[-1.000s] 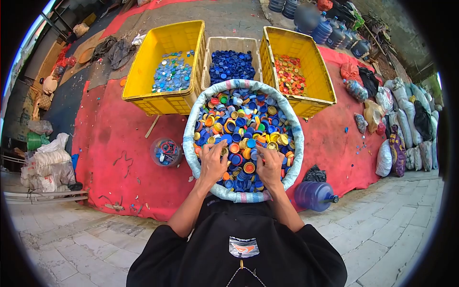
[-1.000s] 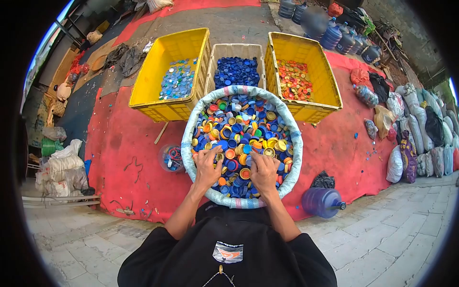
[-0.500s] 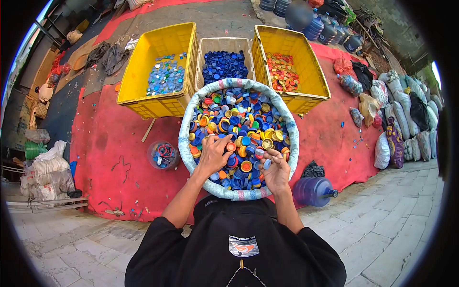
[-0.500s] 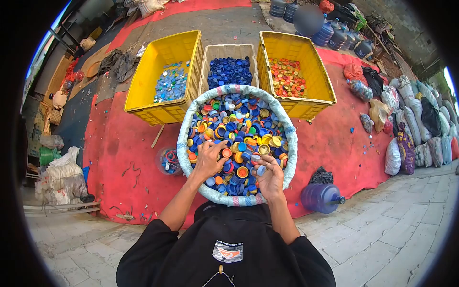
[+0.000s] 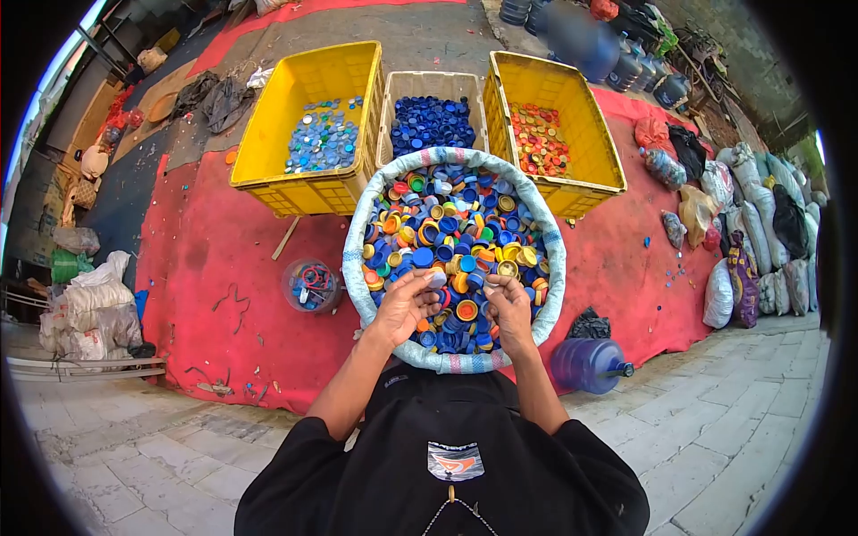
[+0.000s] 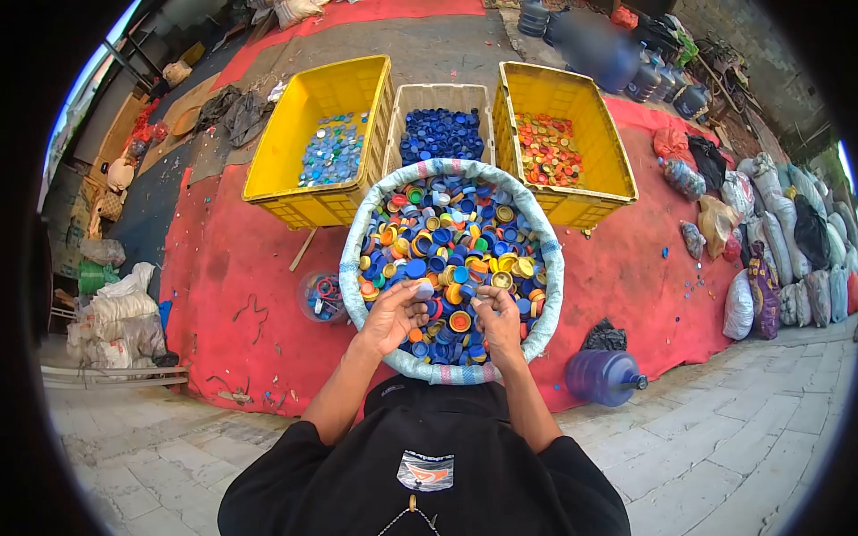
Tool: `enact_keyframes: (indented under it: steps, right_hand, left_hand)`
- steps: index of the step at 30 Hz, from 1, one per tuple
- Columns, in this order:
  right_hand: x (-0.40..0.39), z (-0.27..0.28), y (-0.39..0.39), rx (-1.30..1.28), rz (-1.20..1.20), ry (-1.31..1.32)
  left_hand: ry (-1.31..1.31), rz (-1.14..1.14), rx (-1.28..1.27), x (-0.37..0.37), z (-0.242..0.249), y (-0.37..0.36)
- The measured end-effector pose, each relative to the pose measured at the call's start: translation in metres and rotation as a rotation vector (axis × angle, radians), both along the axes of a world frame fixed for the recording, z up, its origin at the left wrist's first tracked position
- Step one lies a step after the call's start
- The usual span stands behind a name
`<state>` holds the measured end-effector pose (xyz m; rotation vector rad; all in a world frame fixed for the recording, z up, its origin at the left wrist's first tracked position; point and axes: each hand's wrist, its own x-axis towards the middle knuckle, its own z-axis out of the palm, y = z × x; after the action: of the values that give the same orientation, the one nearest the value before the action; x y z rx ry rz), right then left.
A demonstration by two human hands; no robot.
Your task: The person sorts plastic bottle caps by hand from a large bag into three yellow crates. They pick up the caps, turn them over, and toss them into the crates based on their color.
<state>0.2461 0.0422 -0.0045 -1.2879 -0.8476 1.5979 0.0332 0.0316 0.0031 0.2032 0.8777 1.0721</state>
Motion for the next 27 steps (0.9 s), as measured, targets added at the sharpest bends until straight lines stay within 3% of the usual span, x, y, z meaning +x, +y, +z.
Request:
enact_keyframes:
  steps: [4, 8, 9, 17, 21, 24, 27]
  right_hand:
    - [-0.008, -0.007, 0.011, 0.162, 0.092, -0.371]
    - [-0.020, 0.010, 0.023, 0.535, 0.163, -0.826]
    - [-0.021, 0.007, 0.028, 0.733, 0.142, -0.892]
    - [-0.020, 0.014, 0.051, 0.729, 0.377, -1.097]
    - [-0.023, 0.011, 0.058, 0.724, 0.530, -1.188]
    - [-0.028, 0.008, 0.061, 0.698, 0.559, -1.241]
    - [-0.030, 0.009, 0.060, 0.667, 0.550, -1.268]
  left_hand:
    - [-0.086, 0.075, 0.028, -0.001, -0.003, -0.005]
    - [-0.107, 0.099, 0.100, -0.002, -0.005, -0.005]
    - [-0.111, 0.086, 0.104, -0.004, -0.008, -0.005]
    - [-0.274, 0.242, 0.114, -0.020, -0.003, -0.015]
    - [-0.283, 0.376, 0.003, -0.037, -0.005, -0.024]
    - [-0.112, 0.417, 0.016, -0.047, -0.002, -0.031]
    - [0.262, 0.370, 0.052, -0.049, 0.005, -0.037]
